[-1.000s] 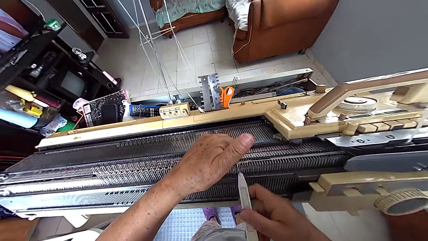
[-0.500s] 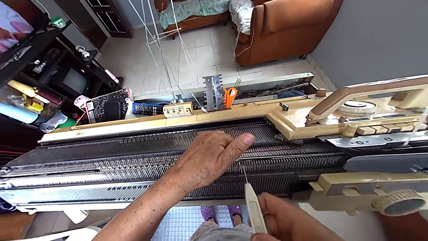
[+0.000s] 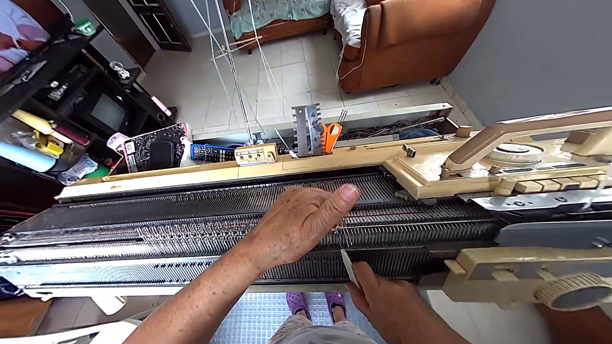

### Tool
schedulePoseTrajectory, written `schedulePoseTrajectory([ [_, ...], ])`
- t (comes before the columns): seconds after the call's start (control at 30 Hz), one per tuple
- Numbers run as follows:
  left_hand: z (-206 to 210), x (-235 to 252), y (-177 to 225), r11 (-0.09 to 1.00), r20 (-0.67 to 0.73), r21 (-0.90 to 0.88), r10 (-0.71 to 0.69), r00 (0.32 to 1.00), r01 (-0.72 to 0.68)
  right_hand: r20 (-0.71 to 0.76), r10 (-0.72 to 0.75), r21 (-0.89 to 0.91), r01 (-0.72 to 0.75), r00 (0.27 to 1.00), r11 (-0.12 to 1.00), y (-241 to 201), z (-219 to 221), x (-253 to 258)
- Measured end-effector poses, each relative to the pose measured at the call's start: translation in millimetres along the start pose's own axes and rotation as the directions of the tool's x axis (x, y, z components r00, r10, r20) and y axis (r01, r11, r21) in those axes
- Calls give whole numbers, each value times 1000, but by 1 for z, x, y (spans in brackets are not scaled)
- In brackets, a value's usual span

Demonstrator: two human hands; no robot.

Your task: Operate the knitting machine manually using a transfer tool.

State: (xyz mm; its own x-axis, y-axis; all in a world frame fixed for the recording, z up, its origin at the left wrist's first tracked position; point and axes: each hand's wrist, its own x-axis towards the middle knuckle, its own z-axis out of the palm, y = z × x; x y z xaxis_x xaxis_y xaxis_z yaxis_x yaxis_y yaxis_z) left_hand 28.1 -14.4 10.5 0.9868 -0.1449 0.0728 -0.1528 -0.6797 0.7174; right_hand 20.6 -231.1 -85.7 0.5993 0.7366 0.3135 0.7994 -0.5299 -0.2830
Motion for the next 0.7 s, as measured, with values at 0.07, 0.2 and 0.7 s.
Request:
schedulePoseTrajectory([
  [0.07, -1, 0, 0, 1000, 3, 5, 0, 1000, 0, 10, 26, 109, -27, 1000, 994, 0, 1, -1],
  [0.2, 0, -1, -2, 999, -12, 30, 16, 1000, -15, 492, 90, 762, -479, 866, 437, -4, -29, 13],
  [0.7, -3, -4, -6, 995, -26, 93, 26, 999, -23, 619, 81, 488, -463, 781, 740, -10, -51, 21],
])
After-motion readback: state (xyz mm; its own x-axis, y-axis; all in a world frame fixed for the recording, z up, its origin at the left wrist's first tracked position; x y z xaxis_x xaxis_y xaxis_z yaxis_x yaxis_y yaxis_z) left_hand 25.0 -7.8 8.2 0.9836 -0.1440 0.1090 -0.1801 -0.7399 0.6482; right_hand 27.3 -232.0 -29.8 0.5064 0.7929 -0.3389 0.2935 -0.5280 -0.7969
